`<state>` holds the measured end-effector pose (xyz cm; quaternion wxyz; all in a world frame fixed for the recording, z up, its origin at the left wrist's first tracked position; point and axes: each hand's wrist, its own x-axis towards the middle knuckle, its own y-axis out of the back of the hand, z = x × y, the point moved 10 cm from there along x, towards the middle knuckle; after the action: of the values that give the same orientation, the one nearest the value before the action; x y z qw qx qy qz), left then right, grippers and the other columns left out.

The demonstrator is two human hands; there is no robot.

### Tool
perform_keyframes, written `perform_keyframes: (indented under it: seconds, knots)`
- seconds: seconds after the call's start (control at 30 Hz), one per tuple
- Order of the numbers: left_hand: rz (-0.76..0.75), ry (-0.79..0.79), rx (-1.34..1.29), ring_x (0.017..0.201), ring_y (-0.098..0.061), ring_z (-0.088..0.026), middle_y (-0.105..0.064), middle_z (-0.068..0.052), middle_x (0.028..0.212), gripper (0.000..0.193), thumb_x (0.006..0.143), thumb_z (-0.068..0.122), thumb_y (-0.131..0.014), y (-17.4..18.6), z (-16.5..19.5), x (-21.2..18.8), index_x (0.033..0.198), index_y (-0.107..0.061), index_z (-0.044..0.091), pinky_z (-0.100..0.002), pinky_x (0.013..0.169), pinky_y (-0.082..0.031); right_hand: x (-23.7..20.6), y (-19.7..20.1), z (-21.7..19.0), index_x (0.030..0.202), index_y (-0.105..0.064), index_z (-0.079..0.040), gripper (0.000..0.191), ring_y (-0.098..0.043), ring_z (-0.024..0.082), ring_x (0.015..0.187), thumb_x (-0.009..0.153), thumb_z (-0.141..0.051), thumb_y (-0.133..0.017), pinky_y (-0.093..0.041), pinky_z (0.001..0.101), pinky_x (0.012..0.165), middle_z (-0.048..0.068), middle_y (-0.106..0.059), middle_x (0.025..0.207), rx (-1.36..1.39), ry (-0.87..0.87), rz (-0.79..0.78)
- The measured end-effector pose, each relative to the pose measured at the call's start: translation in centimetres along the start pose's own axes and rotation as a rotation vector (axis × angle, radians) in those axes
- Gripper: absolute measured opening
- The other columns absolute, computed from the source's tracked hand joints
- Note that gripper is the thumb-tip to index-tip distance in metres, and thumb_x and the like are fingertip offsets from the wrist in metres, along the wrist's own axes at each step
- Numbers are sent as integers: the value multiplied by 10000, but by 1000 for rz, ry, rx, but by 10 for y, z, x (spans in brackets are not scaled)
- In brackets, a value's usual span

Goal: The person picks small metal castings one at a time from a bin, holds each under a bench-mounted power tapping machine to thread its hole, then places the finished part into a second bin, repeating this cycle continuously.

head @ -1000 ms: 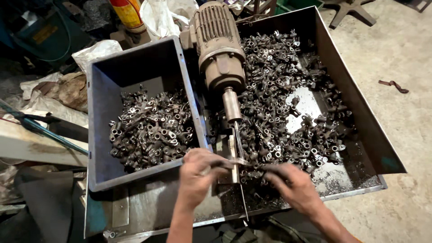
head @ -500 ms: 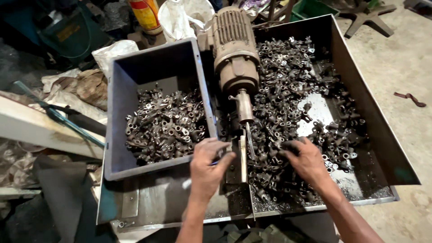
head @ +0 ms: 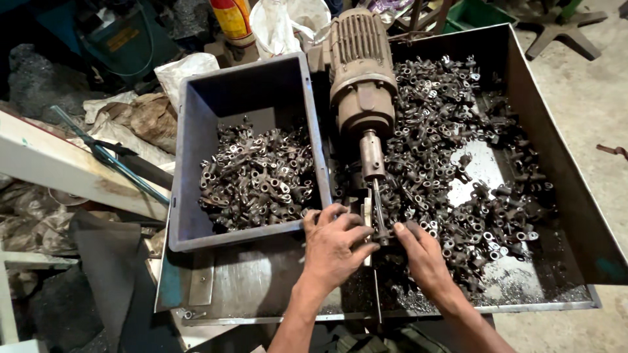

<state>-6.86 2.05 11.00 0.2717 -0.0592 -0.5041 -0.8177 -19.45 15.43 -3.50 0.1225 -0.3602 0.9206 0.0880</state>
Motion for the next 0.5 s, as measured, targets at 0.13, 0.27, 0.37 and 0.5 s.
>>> perform_keyframes:
  seconds: [0.13, 0.27, 0.37, 0.5]
  knots:
    - [70, 15, 3, 1169, -568, -227, -737, 81, 968, 116, 777, 326, -822, -1, 0, -1, 869, -808, 258, -505, 1045, -254, -1, 0, -14, 903, -638, 6, 420, -417, 103, 644, 1032, -386, -562, -354, 312, 536, -4, -485, 715, -69, 0, 36]
    - [109, 32, 34, 1146, -566, -251, -737, 69, 952, 109, 776, 293, -811, -4, 1, -2, 873, -807, 244, -522, 1042, -252, -1, 2, -31, 918, -680, -16, 472, -462, 94, 590, 989, -464, -548, -392, 297, 504, 12, -535, 638, -324, -5, 23]
    - [120, 28, 61, 1148, -567, -257, -734, 60, 954, 122, 779, 264, -803, -5, 3, -3, 895, -802, 226, -532, 1052, -252, 2, -3, -37, 944, -740, -12, 527, -463, 89, 577, 957, -509, -565, -378, 291, 499, -3, -542, 605, -413, -28, -6]
    - [147, 29, 89, 1130, -580, -254, -737, 55, 957, 118, 769, 228, -802, -3, 7, -4, 883, -787, 197, -516, 1053, -264, 9, -13, -34, 928, -791, -9, 555, -431, 86, 547, 948, -522, -581, -338, 298, 479, -17, -509, 568, -333, -80, -44]
